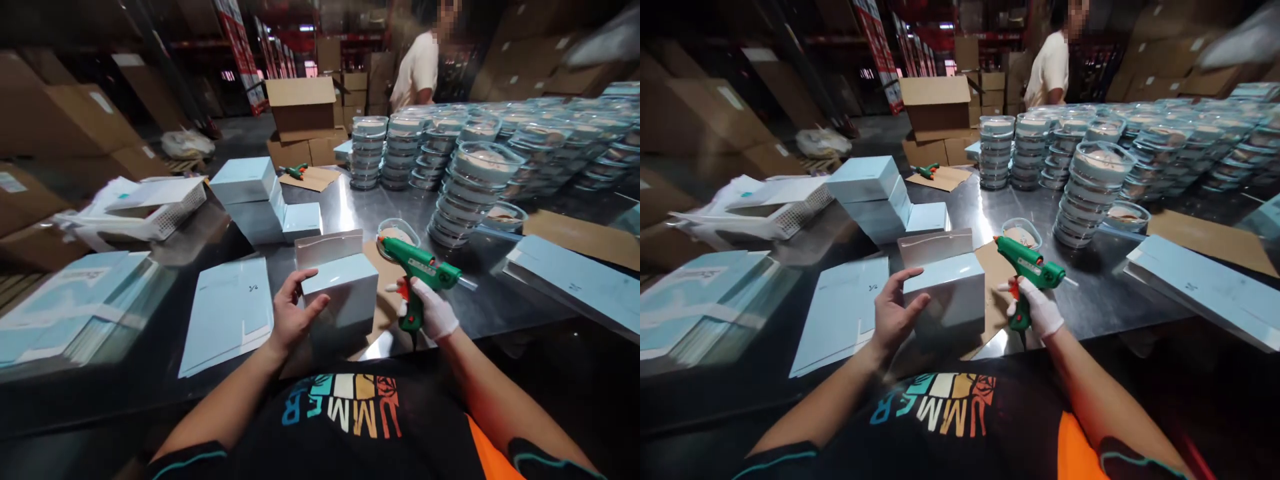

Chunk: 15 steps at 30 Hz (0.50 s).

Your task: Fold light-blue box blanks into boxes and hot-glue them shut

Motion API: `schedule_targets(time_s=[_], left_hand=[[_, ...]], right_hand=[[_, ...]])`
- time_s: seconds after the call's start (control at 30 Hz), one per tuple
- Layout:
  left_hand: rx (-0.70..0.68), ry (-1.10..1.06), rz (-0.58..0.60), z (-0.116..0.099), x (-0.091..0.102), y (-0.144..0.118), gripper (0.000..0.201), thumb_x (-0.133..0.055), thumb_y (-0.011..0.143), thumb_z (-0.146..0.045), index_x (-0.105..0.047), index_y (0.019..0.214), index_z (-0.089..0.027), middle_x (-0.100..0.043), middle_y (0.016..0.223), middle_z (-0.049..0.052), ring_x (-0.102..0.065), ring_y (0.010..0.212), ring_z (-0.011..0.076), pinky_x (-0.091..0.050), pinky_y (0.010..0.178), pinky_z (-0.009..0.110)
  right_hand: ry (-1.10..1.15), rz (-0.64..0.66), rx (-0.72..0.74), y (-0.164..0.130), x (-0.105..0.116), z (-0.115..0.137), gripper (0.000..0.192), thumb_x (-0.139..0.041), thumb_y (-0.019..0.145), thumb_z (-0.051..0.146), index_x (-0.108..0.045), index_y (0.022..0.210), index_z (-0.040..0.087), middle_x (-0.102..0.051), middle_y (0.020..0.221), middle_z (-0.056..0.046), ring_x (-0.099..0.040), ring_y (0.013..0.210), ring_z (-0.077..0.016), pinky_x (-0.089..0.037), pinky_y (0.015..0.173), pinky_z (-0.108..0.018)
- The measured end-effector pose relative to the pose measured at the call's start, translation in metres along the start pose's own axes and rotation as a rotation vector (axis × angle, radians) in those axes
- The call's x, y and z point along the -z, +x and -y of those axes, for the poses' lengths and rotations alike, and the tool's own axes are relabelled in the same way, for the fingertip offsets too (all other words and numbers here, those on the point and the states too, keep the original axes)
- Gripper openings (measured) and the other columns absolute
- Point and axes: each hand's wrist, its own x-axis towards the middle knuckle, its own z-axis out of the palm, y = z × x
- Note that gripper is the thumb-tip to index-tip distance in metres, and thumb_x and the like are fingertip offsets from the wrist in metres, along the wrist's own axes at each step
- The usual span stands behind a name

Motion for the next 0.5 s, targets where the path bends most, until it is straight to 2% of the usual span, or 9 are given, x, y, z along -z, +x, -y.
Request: schedule_targets(time_s=[0.1,0.17,0.23,0.3,0.33,0.4,0.47,0.5], left_hand=[[0.054,-0.058,-0.025,0.003,0.002,0.004,0.071,-0.092,0.073,-0.076,-0.08,0.113,-0.019,-0.081,0.109,0.009,-0.074,0.097,0.0259,-0.058,0.084,0.034],[0.078,-0.102,-0.04,0.006,0.004,0.006,0.071,-0.092,0.073,-0.076,-0.081,0.114,-0.019,-0.081,0.107,0.009,-0.074,0.097,0.0261,-0.058,0.085,0.034],[0.099,-0.135,-0.044,0.009,0.007,0.008,0.071,-0.092,0.074,-0.075,-0.081,0.116,-0.019,-0.081,0.107,0.009,-0.074,0.098,0.0261,-0.058,0.087,0.034],[0.107,-0.147,-0.033,0.012,0.008,0.008,0.072,-0.093,0.073,-0.075,-0.081,0.117,-0.019,-0.081,0.109,0.01,-0.074,0.098,0.0261,-0.058,0.087,0.034],[0.103,-0.147,-0.024,0.013,0.008,0.009,0.073,-0.092,0.073,-0.075,-0.081,0.117,-0.018,-0.081,0.109,0.01,-0.074,0.096,0.0259,-0.058,0.086,0.034],[0.072,-0.139,0.005,0.015,0.007,0.01,0.075,-0.091,0.072,-0.078,-0.081,0.116,-0.018,-0.081,0.106,0.01,-0.074,0.092,0.0254,-0.058,0.082,0.033],[0.016,-0.124,0.041,0.016,0.003,0.01,0.074,-0.09,0.074,-0.08,-0.081,0.114,-0.018,-0.082,0.106,0.009,-0.075,0.094,0.026,-0.059,0.084,0.034],[-0.018,-0.116,0.059,0.017,0.002,0.01,0.072,-0.089,0.075,-0.079,-0.081,0.114,-0.019,-0.082,0.107,0.009,-0.075,0.096,0.0266,-0.06,0.087,0.035]], right_hand=[[-0.16,0.014,-0.178,0.021,0.008,-0.006,0.062,-0.052,0.101,0.077,-0.072,0.104,0.018,-0.084,0.096,-0.017,-0.067,0.053,-0.0206,-0.057,0.049,-0.036],[-0.367,-0.062,-0.198,0.032,0.016,-0.012,0.061,-0.041,0.108,0.07,-0.071,0.093,0.019,-0.08,0.081,-0.017,-0.071,0.058,-0.0255,-0.059,0.054,-0.039],[-0.48,-0.147,-0.136,0.038,0.025,-0.015,0.05,-0.051,0.107,0.061,-0.069,0.083,0.021,-0.078,0.078,-0.016,-0.078,0.074,-0.0306,-0.061,0.065,-0.039],[-0.519,-0.21,-0.043,0.037,0.028,-0.015,0.038,-0.063,0.101,0.052,-0.069,0.08,0.022,-0.08,0.089,-0.016,-0.081,0.1,-0.0341,-0.062,0.08,-0.039],[-0.536,-0.229,0.001,0.036,0.025,-0.014,0.034,-0.065,0.099,0.051,-0.071,0.083,0.022,-0.082,0.098,-0.016,-0.079,0.11,-0.0344,-0.062,0.087,-0.039],[-0.491,-0.181,0.1,0.032,0.008,-0.008,0.037,-0.062,0.1,0.055,-0.076,0.105,0.021,-0.082,0.117,-0.015,-0.077,0.12,-0.0319,-0.062,0.097,-0.04],[-0.348,-0.03,0.217,0.03,-0.019,0.001,0.052,-0.058,0.099,0.063,-0.072,0.128,0.023,-0.081,0.127,-0.012,-0.078,0.117,-0.0287,-0.063,0.098,-0.041],[-0.283,0.061,0.28,0.03,-0.034,0.006,0.056,-0.057,0.098,0.065,-0.069,0.133,0.024,-0.081,0.126,-0.011,-0.078,0.115,-0.028,-0.064,0.098,-0.042]])
